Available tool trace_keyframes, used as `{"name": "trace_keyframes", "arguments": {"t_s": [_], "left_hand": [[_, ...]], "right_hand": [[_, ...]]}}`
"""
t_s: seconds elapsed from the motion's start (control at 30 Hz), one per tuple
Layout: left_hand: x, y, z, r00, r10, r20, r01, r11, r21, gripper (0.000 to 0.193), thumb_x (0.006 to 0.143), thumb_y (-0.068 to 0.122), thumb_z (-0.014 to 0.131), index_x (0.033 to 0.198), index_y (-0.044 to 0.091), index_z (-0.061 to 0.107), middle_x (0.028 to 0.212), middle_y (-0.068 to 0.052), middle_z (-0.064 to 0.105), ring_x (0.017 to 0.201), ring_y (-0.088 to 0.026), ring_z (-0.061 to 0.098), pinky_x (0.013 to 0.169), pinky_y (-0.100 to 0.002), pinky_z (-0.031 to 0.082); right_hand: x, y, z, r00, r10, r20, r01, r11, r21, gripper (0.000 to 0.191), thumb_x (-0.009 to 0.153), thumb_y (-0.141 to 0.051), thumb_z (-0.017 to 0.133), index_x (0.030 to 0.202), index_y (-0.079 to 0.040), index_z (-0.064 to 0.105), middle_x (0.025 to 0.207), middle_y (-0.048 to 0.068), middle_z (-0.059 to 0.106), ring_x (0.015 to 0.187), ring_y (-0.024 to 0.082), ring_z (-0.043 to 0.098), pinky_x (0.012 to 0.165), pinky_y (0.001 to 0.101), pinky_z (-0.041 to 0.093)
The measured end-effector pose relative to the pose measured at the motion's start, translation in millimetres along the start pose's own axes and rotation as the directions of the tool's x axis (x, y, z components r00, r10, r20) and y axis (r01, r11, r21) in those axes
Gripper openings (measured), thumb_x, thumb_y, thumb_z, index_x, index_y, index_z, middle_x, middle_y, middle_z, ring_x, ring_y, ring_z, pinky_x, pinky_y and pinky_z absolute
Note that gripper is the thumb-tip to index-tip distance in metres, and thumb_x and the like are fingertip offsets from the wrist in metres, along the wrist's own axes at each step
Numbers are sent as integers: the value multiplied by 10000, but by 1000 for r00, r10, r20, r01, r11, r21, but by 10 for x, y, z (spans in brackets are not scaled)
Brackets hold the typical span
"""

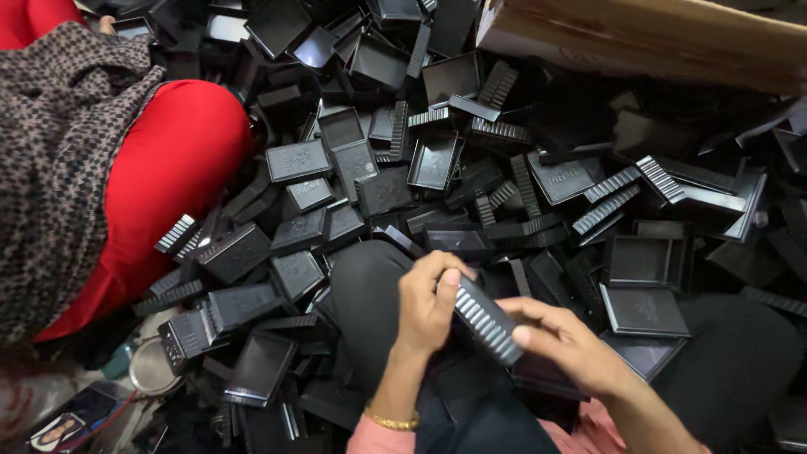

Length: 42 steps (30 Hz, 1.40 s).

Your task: The person sits on the floor and repeatedly picks up small black plastic parts from a large pile. They align and press the parts together by hand, then place the assembled units into a nearby cardboard box.

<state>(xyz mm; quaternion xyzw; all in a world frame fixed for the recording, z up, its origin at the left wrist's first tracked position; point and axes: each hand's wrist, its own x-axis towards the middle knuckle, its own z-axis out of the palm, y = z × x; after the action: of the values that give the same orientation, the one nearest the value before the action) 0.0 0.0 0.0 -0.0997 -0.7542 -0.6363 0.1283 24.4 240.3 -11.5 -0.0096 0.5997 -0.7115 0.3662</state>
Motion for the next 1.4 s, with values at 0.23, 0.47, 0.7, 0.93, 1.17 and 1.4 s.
{"name": "trace_keyframes", "arguments": {"t_s": [0.23,0.47,0.7,0.93,1.17,1.4], "left_hand": [[44,-181,-89,910,-22,-415,70,992,100,357,989,270,573,744,14,530,634,-73,517,577,-161,528,574,-305,429],[741,-603,-290,979,8,-203,-6,1000,13,288,1062,232,479,1074,8,659,937,-95,710,894,-217,708,857,-336,546],[1572,-1556,-282,999,25,-41,28,391,920,294,775,229,712,1006,48,688,1025,-146,675,1055,-362,613,946,-485,437],[1378,-1549,-248,995,61,-78,46,408,912,300,773,45,695,1062,109,647,981,-115,665,984,-325,628,898,-472,451],[1052,-869,-797,934,-92,-345,161,970,180,446,937,56,663,1363,108,543,1180,-116,688,1092,-264,691,982,-388,538],[814,-632,-268,948,-314,47,171,381,-909,628,994,404,562,1538,231,303,1410,-100,514,1245,-319,601,996,-500,532]], "right_hand": [[172,-333,795,894,-233,-383,3,858,-513,459,805,-172,814,1232,-61,688,829,49,767,618,103,599,549,265,483],[436,-1512,96,534,-776,-336,196,500,-843,286,835,-213,794,1047,-27,741,926,87,717,815,165,679,739,308,546],[1310,-2021,-461,543,-791,-283,454,560,-693,258,1066,-216,638,1182,-6,733,1152,160,752,1076,239,743,984,384,616],[2864,-1666,-634,752,-653,90,73,-53,-996,375,808,-319,777,1112,-101,749,930,203,737,864,402,703,780,501,558],[1804,-1154,-716,845,-484,229,201,-109,-973,320,771,-157,743,1086,-98,744,1040,149,750,971,367,694,832,467,568],[692,-975,-515,823,-560,-90,66,252,-966,406,703,-99,794,1072,-55,631,1354,158,635,1172,355,632,909,399,544]]}}
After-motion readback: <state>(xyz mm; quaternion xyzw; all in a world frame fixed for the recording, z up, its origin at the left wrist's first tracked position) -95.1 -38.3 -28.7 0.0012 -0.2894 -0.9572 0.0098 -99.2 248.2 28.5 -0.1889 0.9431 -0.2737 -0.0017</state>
